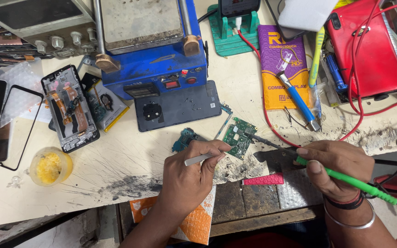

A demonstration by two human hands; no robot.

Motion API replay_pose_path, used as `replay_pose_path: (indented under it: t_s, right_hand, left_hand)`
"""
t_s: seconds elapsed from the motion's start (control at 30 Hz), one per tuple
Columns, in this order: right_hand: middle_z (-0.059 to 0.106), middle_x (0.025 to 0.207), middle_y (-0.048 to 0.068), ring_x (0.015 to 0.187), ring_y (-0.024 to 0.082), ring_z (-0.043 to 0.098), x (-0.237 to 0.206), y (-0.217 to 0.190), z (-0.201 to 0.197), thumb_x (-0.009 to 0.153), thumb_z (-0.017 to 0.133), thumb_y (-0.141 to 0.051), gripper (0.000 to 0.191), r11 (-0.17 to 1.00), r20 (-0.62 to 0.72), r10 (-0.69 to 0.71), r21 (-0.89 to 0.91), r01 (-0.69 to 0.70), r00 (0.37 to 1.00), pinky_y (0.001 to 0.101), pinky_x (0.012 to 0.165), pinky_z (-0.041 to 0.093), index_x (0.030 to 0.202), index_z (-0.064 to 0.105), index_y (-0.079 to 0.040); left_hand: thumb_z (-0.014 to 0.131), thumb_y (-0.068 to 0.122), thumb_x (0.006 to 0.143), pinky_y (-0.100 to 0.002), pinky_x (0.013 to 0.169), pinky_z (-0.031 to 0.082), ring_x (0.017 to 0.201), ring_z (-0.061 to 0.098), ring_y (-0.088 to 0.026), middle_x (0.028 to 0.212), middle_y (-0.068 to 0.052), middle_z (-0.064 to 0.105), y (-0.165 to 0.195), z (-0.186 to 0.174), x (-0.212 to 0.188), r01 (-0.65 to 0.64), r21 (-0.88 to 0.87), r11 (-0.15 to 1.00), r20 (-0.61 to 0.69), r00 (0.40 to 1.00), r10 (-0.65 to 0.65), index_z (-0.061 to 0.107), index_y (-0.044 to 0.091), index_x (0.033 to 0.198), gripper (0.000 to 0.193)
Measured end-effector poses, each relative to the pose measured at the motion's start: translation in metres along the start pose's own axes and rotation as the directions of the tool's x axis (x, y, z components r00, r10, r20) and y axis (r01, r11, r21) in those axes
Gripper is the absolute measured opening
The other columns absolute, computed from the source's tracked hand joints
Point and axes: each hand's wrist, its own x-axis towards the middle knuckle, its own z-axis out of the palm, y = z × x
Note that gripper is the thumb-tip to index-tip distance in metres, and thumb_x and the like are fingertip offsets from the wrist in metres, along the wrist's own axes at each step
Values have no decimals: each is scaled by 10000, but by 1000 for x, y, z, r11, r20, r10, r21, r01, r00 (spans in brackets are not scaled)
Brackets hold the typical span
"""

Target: The person solders a green phone motherboard held on a cluttered repair bench, steadying the board with one hand while applying a green soldering iron to its contacts. They reposition the board and continue soldering different points, with a disassembled phone and tools around the work area.

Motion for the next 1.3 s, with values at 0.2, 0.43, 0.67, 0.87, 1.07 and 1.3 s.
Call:
replay_pose_path:
  t_s: [0.2,0.43,0.67,0.87,1.07,1.3]
  right_hand:
    - [687,791,142,568,180,701,-9,-2,6,1089,588,-287,347,978,-230,153,173,-115,961,277,534,605,918,585,16]
    - [678,767,168,585,198,694,-14,3,4,1114,578,-283,354,991,-214,113,93,-95,970,279,538,588,945,589,27]
    - [707,805,178,611,198,717,-13,5,3,1115,595,-269,327,996,-139,68,63,-60,988,269,559,598,940,606,6]
    - [711,809,177,622,194,725,-13,6,3,1100,603,-256,321,995,-117,70,83,-60,991,264,559,605,928,610,15]
    - [710,804,179,627,201,729,-13,6,3,1093,602,-237,312,995,-118,76,77,-67,990,270,563,609,908,610,14]
    - [709,799,177,633,208,731,-15,8,3,1100,605,-229,305,995,-117,67,82,-57,991,279,577,613,909,607,10]
  left_hand:
    - [650,39,1003,-320,764,680,978,809,-223,1053,-100,791,0,0,0,-3,6,1000,-3,1000,3,484,59,1085,186]
    - [657,21,999,-314,756,682,983,810,-223,1061,-109,790,1,0,0,10,-24,1000,-1,1000,-10,480,57,1071,195]
    - [658,23,999,-321,762,685,986,811,-227,1056,-107,789,0,0,-1,3,-22,1000,-8,1000,-4,488,56,1067,186]
    - [660,26,997,-327,770,686,988,809,-230,1052,-110,788,-1,1,-1,5,-21,1000,-8,1000,-5,492,52,1076,187]
    - [656,19,999,-321,776,692,1007,807,-233,1069,-123,784,-1,0,-1,15,-45,999,5,1000,-15,488,50,1071,185]
    - [660,15,995,-329,790,691,1020,802,-239,1063,-126,782,0,0,-1,2,-41,999,-5,1000,-3,494,45,1073,186]
